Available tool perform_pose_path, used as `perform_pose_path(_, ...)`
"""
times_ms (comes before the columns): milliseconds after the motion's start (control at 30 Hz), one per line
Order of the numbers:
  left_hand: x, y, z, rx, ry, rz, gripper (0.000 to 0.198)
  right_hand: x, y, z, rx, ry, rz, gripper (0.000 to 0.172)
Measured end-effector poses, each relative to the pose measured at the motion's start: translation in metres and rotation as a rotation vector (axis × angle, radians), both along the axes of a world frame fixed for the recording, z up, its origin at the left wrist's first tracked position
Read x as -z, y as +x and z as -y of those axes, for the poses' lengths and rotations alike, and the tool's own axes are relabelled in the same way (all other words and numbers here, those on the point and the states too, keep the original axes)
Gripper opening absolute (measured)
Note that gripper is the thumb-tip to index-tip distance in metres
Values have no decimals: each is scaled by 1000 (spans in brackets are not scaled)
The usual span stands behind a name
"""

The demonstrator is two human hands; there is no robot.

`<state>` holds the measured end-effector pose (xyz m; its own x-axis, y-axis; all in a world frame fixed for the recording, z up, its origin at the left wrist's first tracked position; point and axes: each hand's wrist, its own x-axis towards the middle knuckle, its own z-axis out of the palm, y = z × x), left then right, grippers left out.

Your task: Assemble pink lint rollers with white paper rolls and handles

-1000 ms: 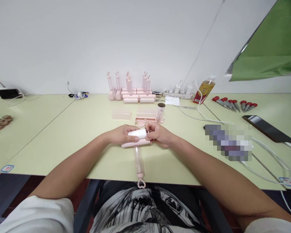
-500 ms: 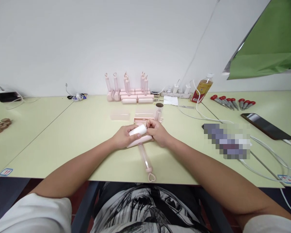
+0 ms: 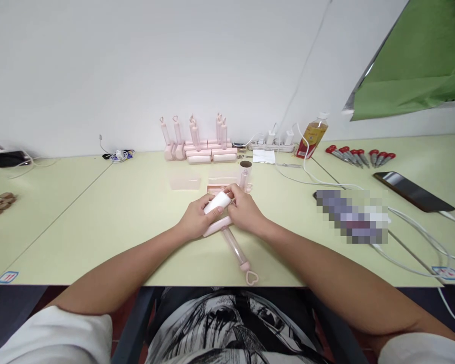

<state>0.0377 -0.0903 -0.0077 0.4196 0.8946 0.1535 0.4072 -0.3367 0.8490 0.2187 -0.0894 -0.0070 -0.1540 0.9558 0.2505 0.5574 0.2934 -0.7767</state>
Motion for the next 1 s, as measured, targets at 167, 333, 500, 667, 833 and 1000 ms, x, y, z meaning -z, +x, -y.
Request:
perform_pose_path(167, -5, -12, -12, 155, -38, 45, 52, -1, 4, 2, -37, -60, 153, 40)
perform_pose_path(333, -5, -19, -19, 125, -45, 103, 56, -3, 5, 3, -29, -53, 198, 56)
perform_pose_path(500, -4, -21, -26, -15, 6, 289, 51, -4, 11, 1, -33, 37, 62, 67)
perform_pose_path(667, -5, -23, -34, -39, -50, 561, 64, 5, 14, -5, -130, 36, -198, 53)
perform_pose_path(833, -10, -26, -34, 19, -78, 633, 63, 7, 12, -7, -159, -65, -431, 50)
perform_pose_path(1000, -12, -28, -35, 37, -72, 656, 62, 2, 12, -6, -156, -103, -504, 51)
